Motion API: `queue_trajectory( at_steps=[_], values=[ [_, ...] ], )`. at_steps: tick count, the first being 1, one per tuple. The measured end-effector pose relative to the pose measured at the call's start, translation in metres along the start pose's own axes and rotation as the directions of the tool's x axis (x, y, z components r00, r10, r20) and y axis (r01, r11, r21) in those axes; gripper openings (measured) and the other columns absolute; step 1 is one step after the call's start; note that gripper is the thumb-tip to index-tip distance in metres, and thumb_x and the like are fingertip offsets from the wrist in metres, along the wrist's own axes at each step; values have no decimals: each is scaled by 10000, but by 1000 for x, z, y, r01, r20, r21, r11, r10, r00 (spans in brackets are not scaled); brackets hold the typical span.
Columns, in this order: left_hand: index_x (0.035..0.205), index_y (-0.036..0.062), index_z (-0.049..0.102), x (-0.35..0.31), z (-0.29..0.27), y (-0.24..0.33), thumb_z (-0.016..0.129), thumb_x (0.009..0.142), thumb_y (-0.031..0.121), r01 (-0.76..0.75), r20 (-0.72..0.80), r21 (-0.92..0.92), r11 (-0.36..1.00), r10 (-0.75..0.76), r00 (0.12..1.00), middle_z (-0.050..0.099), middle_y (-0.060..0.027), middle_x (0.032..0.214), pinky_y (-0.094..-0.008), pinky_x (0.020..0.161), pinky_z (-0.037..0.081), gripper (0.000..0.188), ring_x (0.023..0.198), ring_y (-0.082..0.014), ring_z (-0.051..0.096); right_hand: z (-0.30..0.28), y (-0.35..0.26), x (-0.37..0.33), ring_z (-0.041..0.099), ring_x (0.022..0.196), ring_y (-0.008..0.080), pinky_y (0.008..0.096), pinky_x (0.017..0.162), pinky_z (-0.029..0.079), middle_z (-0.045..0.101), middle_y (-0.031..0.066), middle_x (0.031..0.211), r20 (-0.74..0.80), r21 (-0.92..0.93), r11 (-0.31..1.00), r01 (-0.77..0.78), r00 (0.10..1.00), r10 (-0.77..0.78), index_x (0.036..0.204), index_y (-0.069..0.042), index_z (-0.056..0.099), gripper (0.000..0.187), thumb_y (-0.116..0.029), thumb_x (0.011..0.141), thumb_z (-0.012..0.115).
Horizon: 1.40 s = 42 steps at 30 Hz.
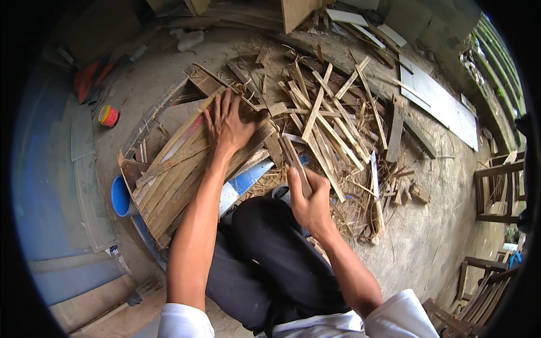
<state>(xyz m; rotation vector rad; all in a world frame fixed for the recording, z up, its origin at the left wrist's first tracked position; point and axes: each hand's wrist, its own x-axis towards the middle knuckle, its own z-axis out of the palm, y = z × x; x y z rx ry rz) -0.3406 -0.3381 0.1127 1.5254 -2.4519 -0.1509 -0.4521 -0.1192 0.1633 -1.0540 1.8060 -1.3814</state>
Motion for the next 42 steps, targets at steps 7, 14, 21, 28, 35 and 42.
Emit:
queue_trajectory(
  at_steps=[7,14,21,28,35,42],
  values=[
    [1487,218,288,-1,-2,3,562,831,558,42,33,4,999,-42,999,128,-27,1594,-555,1167,19,788,1471,-259,78,-56,15,-116,596,440,191,301,469,466,572,90,529,110,-73,997,29,994,-21,998,72,661,215,-74,865,578],
    [1481,194,307,-1,0,4,604,822,546,14,15,50,999,-15,1000,159,-49,1586,-556,1165,56,804,1464,-271,110,-6,17,-19,393,409,171,349,450,321,445,117,490,-47,-23,990,139,989,-140,640,-2,543,336,-171,929,567],
    [1483,221,294,-2,-1,3,589,854,434,29,25,47,998,-31,999,172,-58,1583,-583,1152,77,727,1465,-276,109,-11,26,-28,398,431,142,323,439,303,481,66,506,15,-27,992,120,993,-120,694,-4,574,288,-163,934,571],
    [1504,168,246,-2,-1,7,564,839,568,19,-28,-12,1000,-19,999,214,-87,1568,-574,1158,65,838,1457,-303,135,-53,17,-102,623,491,271,350,482,470,595,160,567,103,-41,999,-32,994,36,909,58,670,158,-69,847,599],
    [1520,122,144,-1,-2,4,634,828,454,44,7,39,998,-44,999,222,-95,1565,-539,1166,56,910,1460,-275,139,26,28,33,383,436,159,352,449,329,480,116,500,-23,-10,992,122,992,-123,699,28,565,325,-195,935,572],
    [1523,107,111,-2,0,7,451,888,598,38,-29,26,999,-37,999,200,-104,1570,-539,1166,82,871,1462,-292,116,-68,37,-122,609,442,250,338,460,471,567,123,531,122,-113,989,97,989,-83,869,67,647,137,-51,828,590]
  ],
)
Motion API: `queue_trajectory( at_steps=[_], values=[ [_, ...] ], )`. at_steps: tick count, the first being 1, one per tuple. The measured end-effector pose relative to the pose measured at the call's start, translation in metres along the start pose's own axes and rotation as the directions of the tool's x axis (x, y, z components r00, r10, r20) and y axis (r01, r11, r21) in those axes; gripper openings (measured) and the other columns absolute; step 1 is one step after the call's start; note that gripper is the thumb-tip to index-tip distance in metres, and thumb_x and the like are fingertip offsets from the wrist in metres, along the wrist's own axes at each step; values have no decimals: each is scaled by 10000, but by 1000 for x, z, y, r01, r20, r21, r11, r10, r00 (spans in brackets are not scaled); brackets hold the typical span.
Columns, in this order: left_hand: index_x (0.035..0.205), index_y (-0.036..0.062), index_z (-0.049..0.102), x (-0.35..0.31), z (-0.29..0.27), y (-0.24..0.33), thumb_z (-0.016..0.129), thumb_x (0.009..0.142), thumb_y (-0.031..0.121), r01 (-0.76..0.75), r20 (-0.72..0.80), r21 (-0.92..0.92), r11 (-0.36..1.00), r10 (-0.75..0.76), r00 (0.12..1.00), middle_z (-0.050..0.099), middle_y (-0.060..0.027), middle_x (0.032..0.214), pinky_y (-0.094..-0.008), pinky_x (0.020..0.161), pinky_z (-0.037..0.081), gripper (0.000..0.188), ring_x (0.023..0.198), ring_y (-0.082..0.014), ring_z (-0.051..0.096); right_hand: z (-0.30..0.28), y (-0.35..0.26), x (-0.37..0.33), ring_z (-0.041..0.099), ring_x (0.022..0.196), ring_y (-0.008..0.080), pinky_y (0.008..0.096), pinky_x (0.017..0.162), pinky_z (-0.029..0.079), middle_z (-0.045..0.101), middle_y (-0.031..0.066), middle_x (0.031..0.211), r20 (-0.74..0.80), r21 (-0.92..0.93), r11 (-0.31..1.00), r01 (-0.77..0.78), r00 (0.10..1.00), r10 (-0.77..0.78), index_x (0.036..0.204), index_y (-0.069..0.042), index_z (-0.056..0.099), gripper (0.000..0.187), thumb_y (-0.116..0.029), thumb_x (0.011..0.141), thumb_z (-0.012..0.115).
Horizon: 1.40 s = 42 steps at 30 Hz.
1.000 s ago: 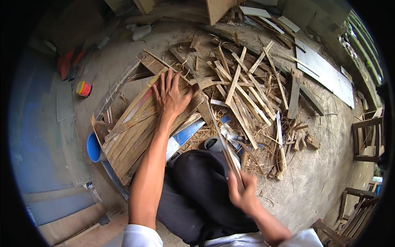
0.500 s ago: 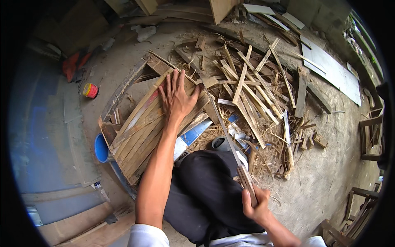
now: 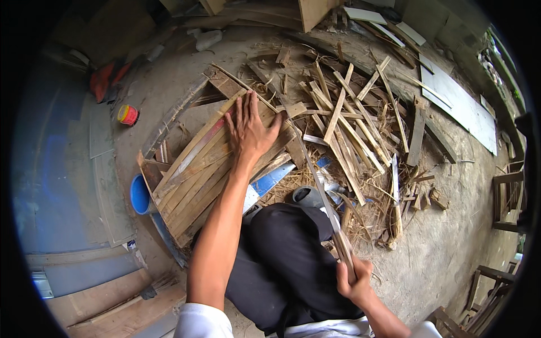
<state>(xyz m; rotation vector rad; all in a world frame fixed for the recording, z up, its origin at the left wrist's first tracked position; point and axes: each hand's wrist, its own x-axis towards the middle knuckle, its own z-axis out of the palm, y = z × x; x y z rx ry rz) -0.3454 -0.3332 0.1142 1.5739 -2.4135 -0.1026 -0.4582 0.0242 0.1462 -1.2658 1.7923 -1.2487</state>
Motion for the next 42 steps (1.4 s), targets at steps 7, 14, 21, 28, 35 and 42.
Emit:
queue_trajectory(
  at_steps=[7,14,21,28,35,42],
  values=[
    [1517,75,109,-2,-8,3,592,853,482,-21,17,-61,998,22,1000,210,-208,1543,-550,1160,63,916,1454,-320,139,51,-2,151,531,430,266,377,468,401,545,144,508,-89,153,987,44,996,-31,740,12,624,263,-181,912,581],
    [1516,68,109,-2,-6,4,568,842,566,24,19,-49,998,-23,1000,212,-216,1541,-538,1162,65,956,1454,-320,139,35,9,83,498,428,201,361,452,326,514,61,499,-99,-21,997,78,992,-80,749,-9,631,206,-139,901,582],
    [1512,61,129,-3,-2,2,584,845,501,-11,-6,-65,998,11,1000,248,-212,1529,-549,1160,65,920,1449,-322,162,10,-4,37,511,430,210,329,454,367,500,81,514,-20,69,997,-45,999,47,693,-25,578,190,-91,867,543],
    [1501,32,161,-1,-7,4,571,839,574,12,-2,-60,998,-12,1000,284,-228,1511,-547,1161,45,949,1448,-317,170,66,11,191,387,454,151,352,459,313,443,76,506,-123,172,978,115,988,-94,622,7,519,419,-259,940,578],
    [1510,47,127,-1,-1,0,518,848,606,30,-16,-52,998,-30,999,261,-231,1519,-547,1164,44,950,1453,-305,159,-11,-11,15,505,411,194,312,455,377,494,81,505,-61,75,996,-54,996,58,700,-24,592,186,-129,853,591],
    [1495,0,141,0,-3,1,651,796,448,14,21,4,1000,-14,1000,289,-236,1506,-552,1159,73,974,1445,-316,183,63,14,182,401,474,95,315,454,312,457,6,496,-79,163,980,112,992,-101,669,3,563,355,-215,949,577]
  ],
)
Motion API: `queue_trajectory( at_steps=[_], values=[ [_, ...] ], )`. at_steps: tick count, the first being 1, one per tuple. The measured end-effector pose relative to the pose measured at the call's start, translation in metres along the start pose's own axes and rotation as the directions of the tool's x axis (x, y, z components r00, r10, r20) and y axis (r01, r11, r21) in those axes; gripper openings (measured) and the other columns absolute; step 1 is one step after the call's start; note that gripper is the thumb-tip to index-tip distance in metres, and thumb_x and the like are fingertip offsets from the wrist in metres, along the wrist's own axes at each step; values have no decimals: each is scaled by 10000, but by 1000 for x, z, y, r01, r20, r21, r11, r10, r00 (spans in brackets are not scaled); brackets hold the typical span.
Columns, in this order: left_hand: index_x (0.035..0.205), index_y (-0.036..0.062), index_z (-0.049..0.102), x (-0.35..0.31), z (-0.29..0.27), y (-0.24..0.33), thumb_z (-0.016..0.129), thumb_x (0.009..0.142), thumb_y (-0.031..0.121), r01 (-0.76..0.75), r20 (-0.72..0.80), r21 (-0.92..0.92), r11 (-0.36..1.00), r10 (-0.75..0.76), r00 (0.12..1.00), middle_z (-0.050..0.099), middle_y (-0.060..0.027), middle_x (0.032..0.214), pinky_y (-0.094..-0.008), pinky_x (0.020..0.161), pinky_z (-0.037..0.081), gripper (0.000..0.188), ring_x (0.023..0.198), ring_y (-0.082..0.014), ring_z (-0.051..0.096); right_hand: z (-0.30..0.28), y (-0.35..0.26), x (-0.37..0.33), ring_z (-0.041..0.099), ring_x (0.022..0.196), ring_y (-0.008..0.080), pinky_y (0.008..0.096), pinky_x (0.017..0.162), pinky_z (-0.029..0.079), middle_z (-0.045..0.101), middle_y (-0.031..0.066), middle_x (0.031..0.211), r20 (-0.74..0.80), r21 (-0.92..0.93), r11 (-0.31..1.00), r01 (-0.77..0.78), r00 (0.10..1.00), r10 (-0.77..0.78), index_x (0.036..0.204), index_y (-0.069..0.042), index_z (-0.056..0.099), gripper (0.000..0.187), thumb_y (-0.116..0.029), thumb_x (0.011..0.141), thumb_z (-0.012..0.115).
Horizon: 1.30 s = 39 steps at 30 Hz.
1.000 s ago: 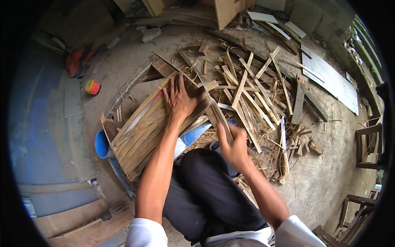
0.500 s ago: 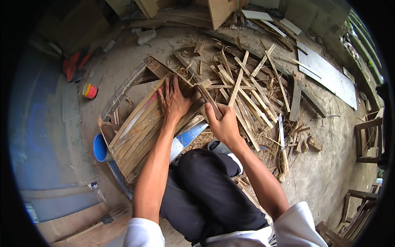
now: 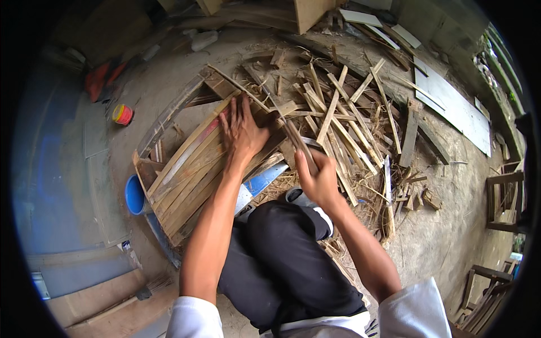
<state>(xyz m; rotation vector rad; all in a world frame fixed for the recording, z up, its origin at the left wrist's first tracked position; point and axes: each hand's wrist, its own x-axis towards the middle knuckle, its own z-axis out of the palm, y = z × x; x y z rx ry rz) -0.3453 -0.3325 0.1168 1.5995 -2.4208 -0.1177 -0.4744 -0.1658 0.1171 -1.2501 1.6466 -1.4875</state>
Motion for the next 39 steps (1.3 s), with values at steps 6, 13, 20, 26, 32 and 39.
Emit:
queue_trajectory(
  at_steps=[6,13,20,26,32,39],
  values=[
    [1510,23,49,0,3,0,503,869,605,24,4,-65,998,-23,1000,199,-227,1542,-543,1161,-16,978,1454,-319,148,-55,-26,-91,542,411,241,346,455,408,579,96,525,56,-220,969,-111,990,126,847,6,673,176,-153,876,604],
    [1504,0,58,1,6,-1,385,943,517,16,-20,-89,996,-18,1000,160,-201,1560,-535,1170,34,830,1457,-305,138,-55,-40,-93,543,414,182,318,444,397,557,101,524,84,-259,963,-74,992,99,919,18,676,166,-99,873,567],
    [1482,-67,75,0,1,-3,521,892,476,-8,-53,-87,996,3,999,177,-224,1550,-549,1162,20,918,1457,-318,129,-4,-20,8,425,409,278,390,455,355,495,180,496,-1,-27,998,-54,999,54,685,26,591,342,-221,921,582],
    [1490,-41,84,0,9,-1,359,932,584,23,-55,-37,999,-25,998,161,-210,1557,-529,1168,30,882,1460,-316,108,-89,-45,-155,578,413,168,268,453,439,567,64,512,94,-217,976,-31,994,52,996,72,659,218,-61,849,567],
    [1462,-88,160,1,6,-4,500,891,490,-42,-77,-17,999,40,996,230,-246,1527,-553,1157,73,881,1448,-340,162,-24,-11,-28,441,412,177,345,438,328,489,81,501,-5,-88,995,-43,999,43,662,0,563,327,-187,929,573],
    [1478,-69,126,2,4,-1,434,912,516,37,-30,-68,997,-39,999,151,-220,1557,-533,1166,18,870,1463,-313,102,-48,-12,-78,531,417,175,325,429,378,527,87,495,50,-200,979,-27,998,38,818,27,649,180,-127,886,587]
  ],
)
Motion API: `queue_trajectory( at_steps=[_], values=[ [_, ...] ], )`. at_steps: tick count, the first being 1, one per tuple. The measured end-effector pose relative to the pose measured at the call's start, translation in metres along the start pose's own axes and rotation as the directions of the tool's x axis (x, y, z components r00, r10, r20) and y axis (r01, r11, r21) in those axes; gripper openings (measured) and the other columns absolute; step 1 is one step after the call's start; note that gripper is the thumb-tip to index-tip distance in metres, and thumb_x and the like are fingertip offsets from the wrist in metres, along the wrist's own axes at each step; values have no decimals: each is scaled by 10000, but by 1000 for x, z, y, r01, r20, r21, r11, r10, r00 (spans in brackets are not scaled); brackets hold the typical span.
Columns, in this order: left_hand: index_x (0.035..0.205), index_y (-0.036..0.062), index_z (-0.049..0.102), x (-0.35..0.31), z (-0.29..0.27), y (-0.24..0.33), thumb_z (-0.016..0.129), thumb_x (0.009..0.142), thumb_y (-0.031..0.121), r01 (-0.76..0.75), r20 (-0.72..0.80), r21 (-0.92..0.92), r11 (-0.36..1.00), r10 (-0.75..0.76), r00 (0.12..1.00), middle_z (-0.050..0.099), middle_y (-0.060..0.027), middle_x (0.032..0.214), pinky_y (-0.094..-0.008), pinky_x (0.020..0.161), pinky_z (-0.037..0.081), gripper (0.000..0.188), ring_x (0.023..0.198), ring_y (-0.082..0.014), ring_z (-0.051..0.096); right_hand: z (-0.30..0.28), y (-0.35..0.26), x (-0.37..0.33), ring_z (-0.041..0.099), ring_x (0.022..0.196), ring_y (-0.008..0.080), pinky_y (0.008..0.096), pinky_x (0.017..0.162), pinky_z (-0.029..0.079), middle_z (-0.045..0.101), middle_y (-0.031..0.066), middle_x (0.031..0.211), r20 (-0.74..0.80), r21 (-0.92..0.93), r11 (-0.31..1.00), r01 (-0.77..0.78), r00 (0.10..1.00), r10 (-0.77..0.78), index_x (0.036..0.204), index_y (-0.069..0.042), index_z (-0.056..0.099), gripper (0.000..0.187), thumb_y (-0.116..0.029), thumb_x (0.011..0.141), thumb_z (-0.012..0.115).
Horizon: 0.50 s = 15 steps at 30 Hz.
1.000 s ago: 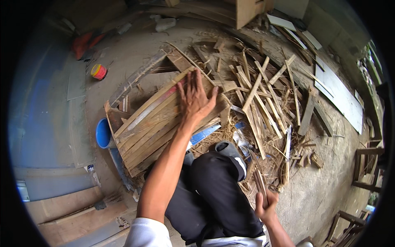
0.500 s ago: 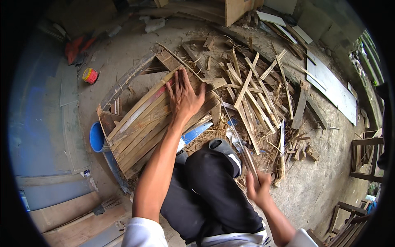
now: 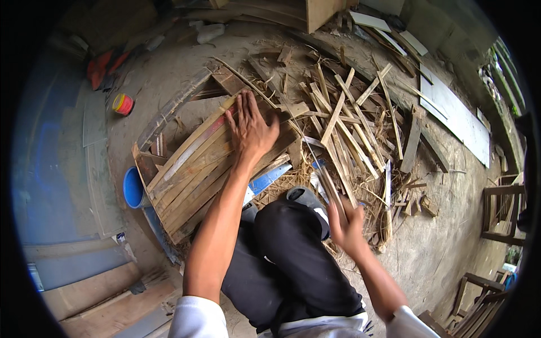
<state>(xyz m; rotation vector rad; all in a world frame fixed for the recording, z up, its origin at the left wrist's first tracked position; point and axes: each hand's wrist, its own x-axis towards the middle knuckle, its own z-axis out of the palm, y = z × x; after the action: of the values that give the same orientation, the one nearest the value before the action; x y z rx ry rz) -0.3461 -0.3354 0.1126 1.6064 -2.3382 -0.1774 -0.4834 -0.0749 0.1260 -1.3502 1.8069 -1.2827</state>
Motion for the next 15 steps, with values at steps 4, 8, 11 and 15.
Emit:
queue_trajectory(
  at_steps=[4,8,11,15],
  values=[
    [1479,-61,147,0,5,-1,306,926,582,11,8,-4,1000,-11,1000,141,-210,1562,-530,1166,-3,863,1466,-302,85,-42,-10,-96,548,399,208,331,463,419,538,60,505,90,-26,1000,-17,996,19,720,-4,628,150,-86,832,571],
    [1474,-65,173,1,5,-4,364,916,558,-30,17,14,999,30,999,149,-222,1558,-548,1162,11,858,1465,-316,84,-4,-8,-16,537,469,222,344,538,370,568,75,552,-61,-74,996,55,996,-60,691,-54,617,200,-106,878,569],
    [1464,-65,200,1,2,-5,466,905,510,-58,18,86,995,56,998,167,-231,1550,-562,1156,48,845,1460,-338,99,34,-2,93,392,456,174,377,473,348,461,102,488,-71,161,985,58,996,-47,627,35,544,432,-267,935,570],
    [1474,-49,173,1,0,0,482,903,514,-22,-16,6,1000,23,1000,159,-210,1558,-549,1161,45,859,1463,-316,100,24,-7,76,407,442,196,380,470,346,462,133,494,-27,223,974,-46,998,53,645,45,549,419,-261,928,581]
  ],
)
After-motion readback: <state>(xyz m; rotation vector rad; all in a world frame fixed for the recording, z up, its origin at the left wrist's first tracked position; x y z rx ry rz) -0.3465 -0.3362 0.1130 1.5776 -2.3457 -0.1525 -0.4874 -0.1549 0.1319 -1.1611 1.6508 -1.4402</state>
